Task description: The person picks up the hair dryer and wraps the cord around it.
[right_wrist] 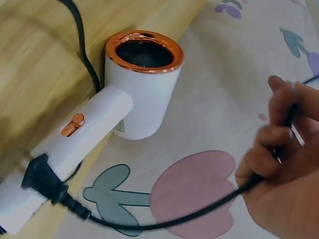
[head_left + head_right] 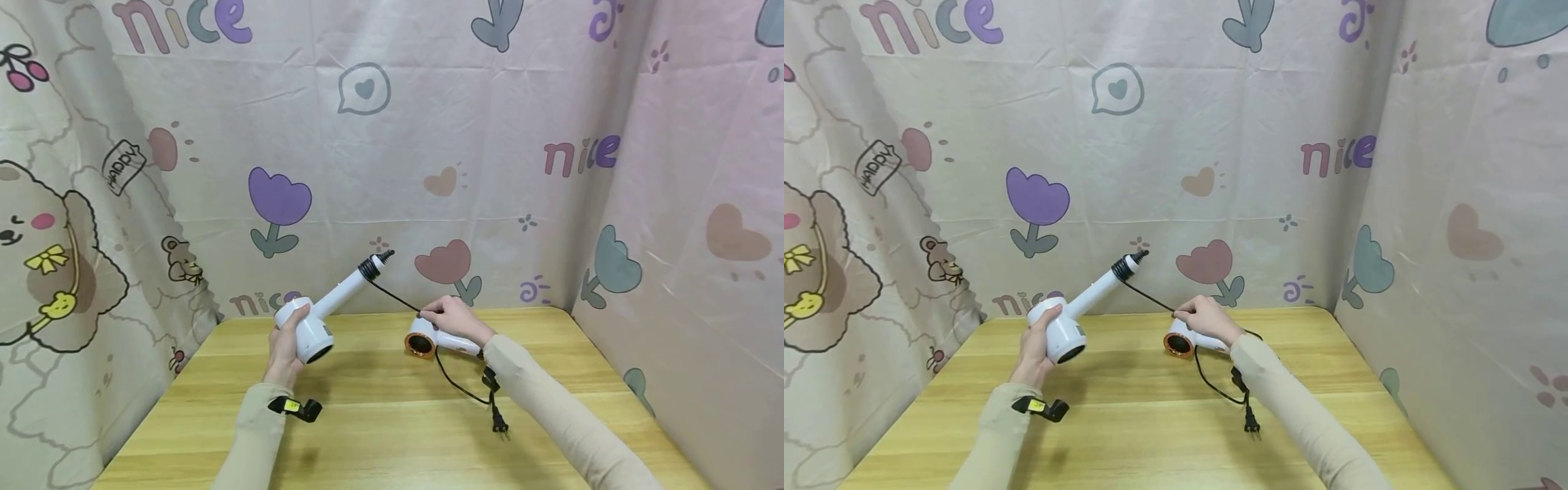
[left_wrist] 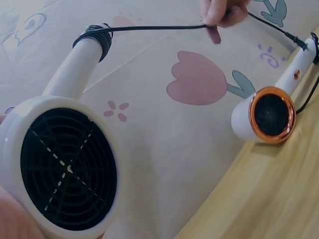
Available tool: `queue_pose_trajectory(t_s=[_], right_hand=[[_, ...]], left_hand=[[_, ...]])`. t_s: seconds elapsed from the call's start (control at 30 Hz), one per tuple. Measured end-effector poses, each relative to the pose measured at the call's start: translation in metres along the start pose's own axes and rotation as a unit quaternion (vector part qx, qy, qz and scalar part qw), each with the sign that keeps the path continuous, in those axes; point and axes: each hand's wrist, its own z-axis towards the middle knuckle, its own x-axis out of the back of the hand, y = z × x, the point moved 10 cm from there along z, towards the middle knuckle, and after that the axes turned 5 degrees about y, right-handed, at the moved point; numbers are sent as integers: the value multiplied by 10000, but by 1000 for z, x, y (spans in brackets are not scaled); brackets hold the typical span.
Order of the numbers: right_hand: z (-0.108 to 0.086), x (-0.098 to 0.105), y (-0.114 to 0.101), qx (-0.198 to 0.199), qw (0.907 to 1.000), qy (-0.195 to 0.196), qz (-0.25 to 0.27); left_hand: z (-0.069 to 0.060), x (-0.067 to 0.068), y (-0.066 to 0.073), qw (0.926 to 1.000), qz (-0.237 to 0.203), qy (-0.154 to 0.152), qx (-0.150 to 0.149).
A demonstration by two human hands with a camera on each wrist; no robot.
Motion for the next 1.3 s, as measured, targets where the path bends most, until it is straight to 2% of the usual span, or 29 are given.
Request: queue_pose_trajectory(t_s=[0.1,0.2,0.27,0.37,0.5,0.67,0.8,0.93,1.1,1.2,1.3], right_hand=[[3,4,15,-374,9980,-177,487],[3,14,30,-728,9941,-93,797],[5,20,38,-843,9941,58,680],[7,26,46,-1012,9941,344,174],[10,34,50,-1122,9893,809,-465],[14,47,46,-1083,9838,1237,-711],[17,58,41,-1030,9814,1446,-729],[21,63,36,-1053,9799,1511,-762],[24,67,33,-1123,9758,1698,-799],[26,71,30,-1060,9731,1882,-803],[27,76,25,-958,9701,2062,-851]], left_hand=[[-1,0,1,9999,-46,-77,74],[-2,0,2,9998,-64,-182,95],[-3,1,2,9996,-35,-267,82],[-6,-2,-1,9989,142,-448,86],[-15,-17,-9,9935,600,-964,52],[-24,-36,-16,9835,831,-1604,25],[-27,-45,-22,9756,1016,-1940,154],[-26,-44,-25,9728,1183,-1984,168],[-22,-39,-26,9731,1446,-1791,59],[-22,-37,-20,9716,1720,-1621,-135],[-23,-39,-12,9650,2083,-1516,-482]])
